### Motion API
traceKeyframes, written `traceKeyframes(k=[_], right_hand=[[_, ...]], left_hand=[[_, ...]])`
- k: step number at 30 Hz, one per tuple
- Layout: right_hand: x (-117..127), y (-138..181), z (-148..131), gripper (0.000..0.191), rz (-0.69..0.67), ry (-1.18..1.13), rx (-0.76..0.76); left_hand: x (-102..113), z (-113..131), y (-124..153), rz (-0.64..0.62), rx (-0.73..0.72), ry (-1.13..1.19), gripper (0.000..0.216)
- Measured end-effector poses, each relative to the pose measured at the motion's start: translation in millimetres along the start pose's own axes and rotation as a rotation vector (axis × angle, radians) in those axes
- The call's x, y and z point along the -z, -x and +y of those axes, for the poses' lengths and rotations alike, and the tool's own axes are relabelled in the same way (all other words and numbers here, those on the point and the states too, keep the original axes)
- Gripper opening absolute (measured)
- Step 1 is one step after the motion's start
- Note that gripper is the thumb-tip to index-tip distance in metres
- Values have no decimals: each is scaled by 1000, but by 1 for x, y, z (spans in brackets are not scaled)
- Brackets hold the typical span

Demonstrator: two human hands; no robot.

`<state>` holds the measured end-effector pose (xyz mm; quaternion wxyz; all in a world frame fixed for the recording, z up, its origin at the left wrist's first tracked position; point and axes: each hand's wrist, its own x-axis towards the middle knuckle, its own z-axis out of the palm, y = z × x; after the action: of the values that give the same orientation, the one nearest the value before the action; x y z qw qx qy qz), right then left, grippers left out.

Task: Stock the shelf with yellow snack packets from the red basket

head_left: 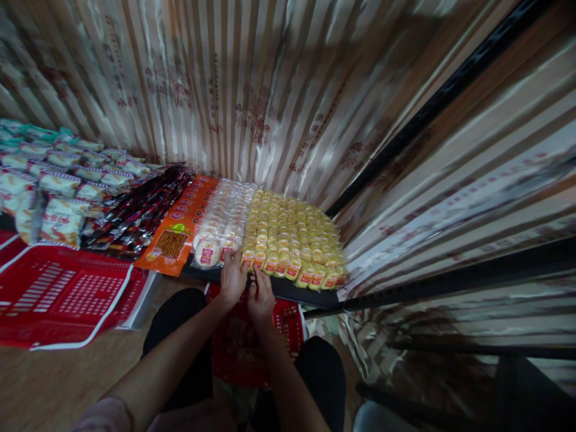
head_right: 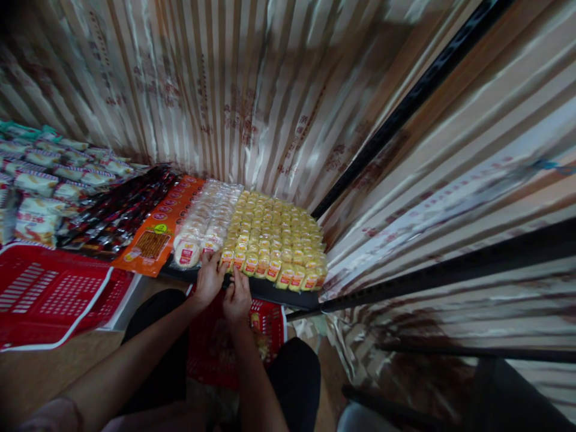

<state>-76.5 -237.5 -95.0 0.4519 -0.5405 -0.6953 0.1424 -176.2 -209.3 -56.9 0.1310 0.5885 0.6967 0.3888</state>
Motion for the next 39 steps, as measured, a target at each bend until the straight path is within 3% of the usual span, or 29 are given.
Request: traceKeyframes(k=[7,11,15,18,21,27,39], right_hand=[[9,6,-3,42,20,-67,37],[36,8,-2,40,280,154,-30],[64,-5,14,63,455,392,-185],[71,-21,33,85,433,489,-262],[65,-35,47,94,405,533,-296],[52,-47,56,88,386,564,-307],[56,-46,53,84,374,530,-315]], left_hand=[[-4,-7,4,96,-34,110,32],[-9,-15,6,108,-37,147,25],[-12,-21,7,88,-72,176,21],[-15,-25,6,96,-86,184,22],[-17,-28,4,99,-114,190,21],[-20,-30,3,103,-130,180,24],[-19,-28,7,138,-165,105,22]])
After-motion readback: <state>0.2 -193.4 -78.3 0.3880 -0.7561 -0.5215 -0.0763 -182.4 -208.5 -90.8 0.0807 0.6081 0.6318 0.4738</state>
